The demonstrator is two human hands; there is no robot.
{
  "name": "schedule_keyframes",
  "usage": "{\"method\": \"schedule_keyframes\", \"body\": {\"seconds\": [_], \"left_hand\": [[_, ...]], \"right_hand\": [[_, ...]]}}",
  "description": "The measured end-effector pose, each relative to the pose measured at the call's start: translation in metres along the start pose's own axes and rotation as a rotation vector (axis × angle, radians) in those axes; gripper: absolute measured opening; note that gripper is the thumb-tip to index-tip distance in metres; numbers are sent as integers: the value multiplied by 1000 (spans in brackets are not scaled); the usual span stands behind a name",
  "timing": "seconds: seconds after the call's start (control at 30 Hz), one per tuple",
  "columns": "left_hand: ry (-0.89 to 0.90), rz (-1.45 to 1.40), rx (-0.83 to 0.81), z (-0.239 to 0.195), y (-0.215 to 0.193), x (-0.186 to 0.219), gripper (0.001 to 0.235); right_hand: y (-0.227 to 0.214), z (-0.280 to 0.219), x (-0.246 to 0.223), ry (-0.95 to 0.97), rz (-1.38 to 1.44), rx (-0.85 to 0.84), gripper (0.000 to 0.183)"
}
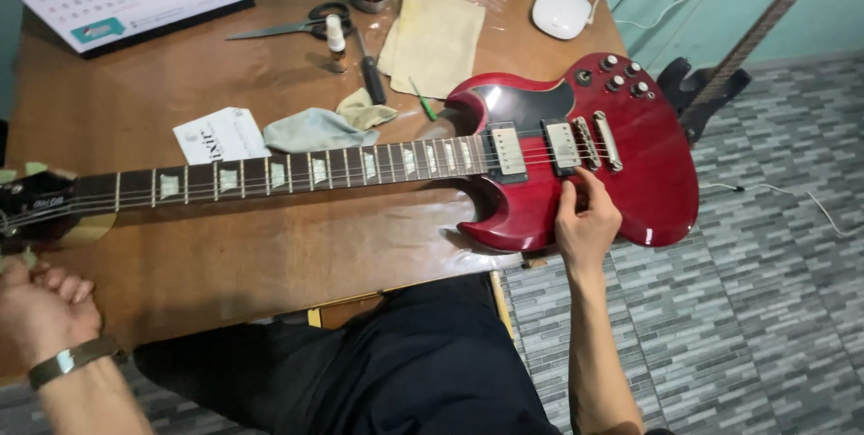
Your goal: The person tunes a red electric guitar by turning the tuning pegs on the headstock and plucking the strings to check the pitch. The person repeatedly adjusts the pegs and strums the strings to fine-tune the instrument.
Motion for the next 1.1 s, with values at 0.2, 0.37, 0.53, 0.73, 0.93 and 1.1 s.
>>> {"method": "schedule_keyframes", "body": {"seconds": [0.2,0.37,0.53,0.73,0.93,1.1], "left_hand": [[-67,-112,-114,14,-2,-18,32],[-28,-14,-44,0,4,-7,27],[-11,3,-9,-20,14,3,31],[19,8,37,-46,30,22,39],[44,22,38,-50,33,25,35],[63,29,82,-63,36,35,37]], "right_hand": [[3,2,-4,-99,-31,30,20],[31,7,0,-170,-286,-252,36],[21,1,-24,-351,-205,-182,20],[24,1,-15,-356,-182,-207,23],[21,-1,-34,-402,-136,-237,10],[32,1,0,-346,-254,-223,40]]}}
Point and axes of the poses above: each hand's wrist, its own z-axis towards the middle knuckle, its own y-axis out of the palm, x = y × z, the point moved 9 cm from there along z, towards the middle knuckle, and after that the axes turned 5 degrees about y, right-handed, at the moved point
